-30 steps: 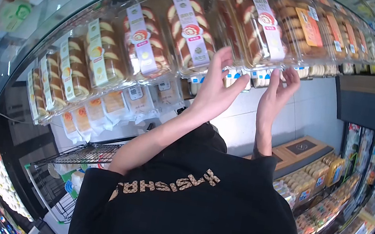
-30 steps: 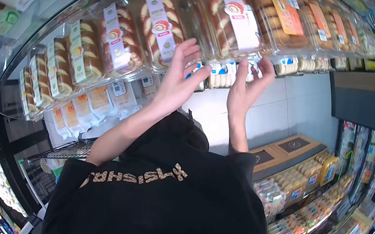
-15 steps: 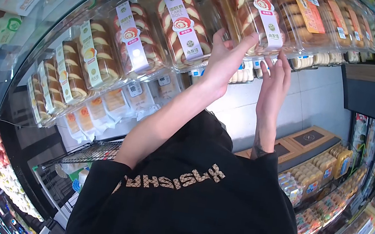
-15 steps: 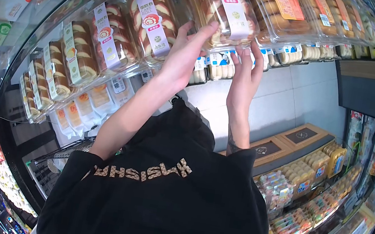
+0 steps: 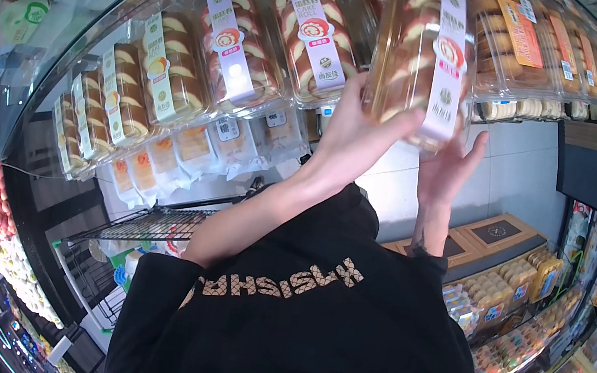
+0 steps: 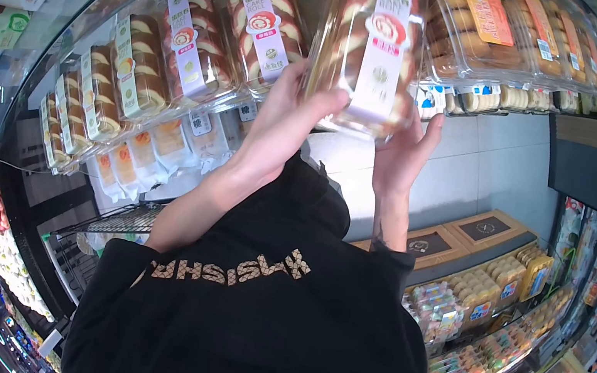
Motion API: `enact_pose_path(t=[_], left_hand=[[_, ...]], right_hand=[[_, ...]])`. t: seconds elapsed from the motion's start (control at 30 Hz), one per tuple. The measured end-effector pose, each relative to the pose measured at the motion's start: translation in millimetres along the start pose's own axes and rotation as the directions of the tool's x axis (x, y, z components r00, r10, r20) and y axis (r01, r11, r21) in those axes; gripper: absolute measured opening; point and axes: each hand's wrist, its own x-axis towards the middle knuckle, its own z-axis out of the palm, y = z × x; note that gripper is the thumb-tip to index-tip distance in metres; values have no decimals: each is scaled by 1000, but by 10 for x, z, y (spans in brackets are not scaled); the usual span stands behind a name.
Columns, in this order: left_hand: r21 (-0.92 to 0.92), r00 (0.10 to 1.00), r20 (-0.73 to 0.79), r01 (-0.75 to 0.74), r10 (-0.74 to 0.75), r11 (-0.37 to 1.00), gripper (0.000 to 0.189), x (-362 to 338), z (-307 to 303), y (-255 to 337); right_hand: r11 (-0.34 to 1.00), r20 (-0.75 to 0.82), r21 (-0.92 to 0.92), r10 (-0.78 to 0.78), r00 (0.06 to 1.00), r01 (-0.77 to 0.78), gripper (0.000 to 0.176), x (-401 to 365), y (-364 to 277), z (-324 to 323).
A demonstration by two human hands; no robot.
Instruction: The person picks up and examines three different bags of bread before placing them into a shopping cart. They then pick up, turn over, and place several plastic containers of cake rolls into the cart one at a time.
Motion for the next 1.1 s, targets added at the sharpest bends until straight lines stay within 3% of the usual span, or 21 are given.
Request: enact_pose_path(t=[0.03, 0.07, 0.1, 0.17, 0.2, 0.23, 0.37, 0.43, 0.5, 0.57, 0.6, 0.63, 0.7, 0.73, 0.8, 0.83, 0.9, 0.93, 0.97, 1.03, 1.1], left_hand=[[-2, 1000, -10, 6, -6, 1000, 78, -113, -97, -55], [6, 998, 66, -24, 23, 1000, 79, -245, -223, -162], [11, 989, 141, -52, 50, 999, 80, -387, -357, -255], [256, 958, 235, -224, 165, 940, 87, -679, -650, -346], [336, 970, 220, -173, 101, 926, 92, -824, -797, -450], [335, 975, 200, -161, 97, 928, 92, -912, -890, -493], [69, 994, 81, -83, 77, 994, 88, -1093, -1042, -489], [-11, 987, -94, -133, 131, 991, 88, -1094, -1053, -526], [-82, 984, -154, -99, 85, 992, 89, -1164, -1206, -547], [301, 939, -63, -305, 338, 903, 89, -1300, -1380, -470], [125, 932, -65, -348, 358, 929, 85, -1351, -1533, -604], [161, 833, 73, -552, 548, 818, 73, -1315, -1641, -538], [679, 652, 133, -608, 746, 411, 61, -1474, -1758, -497], [753, 618, 27, -529, 786, 390, 52, -1620, -1633, -420], [786, 567, 11, -514, 824, 343, 52, -1816, -1631, -414], [808, 514, 22, -514, 858, 287, 51, -1897, -1630, -424], [777, 475, -86, -519, 876, 358, 45, -1995, -1552, -535], [791, 394, -103, -524, 913, 316, 42, -2020, -1554, -589], [805, 310, -116, -527, 944, 272, 39, -2041, -1565, -622], [812, 274, -118, -526, 954, 252, 33, -2065, -1570, -616], [704, 261, -262, -607, 929, 369, 30, -2076, -1527, -633]], right_hand=[[991, 21, 68, 113, 993, -114, 71, -41, -22, 9], [994, 138, -18, 114, 984, -112, 81, -98, -2, -1], [991, 139, -22, 130, 982, -129, 81, -129, 71, -53], [944, 376, -327, 86, 923, 45, 86, -182, 266, -177], [935, 398, -353, 151, 905, 0, 91, -278, 236, -53], [947, 504, -322, 163, 849, 10, 87, -296, 277, -1], [902, 590, -428, 328, 738, -59, 79, -529, 298, 315], [870, 685, -490, 344, 642, 57, 85, -549, 397, 384], [830, 763, -500, 286, 580, 248, 91, -596, 394, 500], [713, 871, -432, 171, 461, 552, 92, -610, 333, 623], [631, 873, -468, 221, 434, 619, 86, -594, 305, 602], [779, 912, -367, 194, 362, 508, 72, -520, 477, 587], [523, 991, 36, -127, 37, 852, 56, -591, 437, 834], [539, 993, 46, -117, 21, 841, 56, -653, 460, 850], [306, 970, 202, -195, -146, 930, 48, -783, 494, 862], [317, 968, 215, -193, -159, 924, 48, -820, 546, 887], [213, 889, 299, -416, -191, 930, 47, -900, 682, 916], [175, 859, 276, -486, -161, 945, 47, -940, 758, 933], [181, 860, 284, -483, -166, 942, 47, -955, 770, 946], [174, 859, 262, -491, -147, 949, 48, -971, 775, 970], [181, 863, 266, -483, -150, 947, 47, -978, 813, 967]])
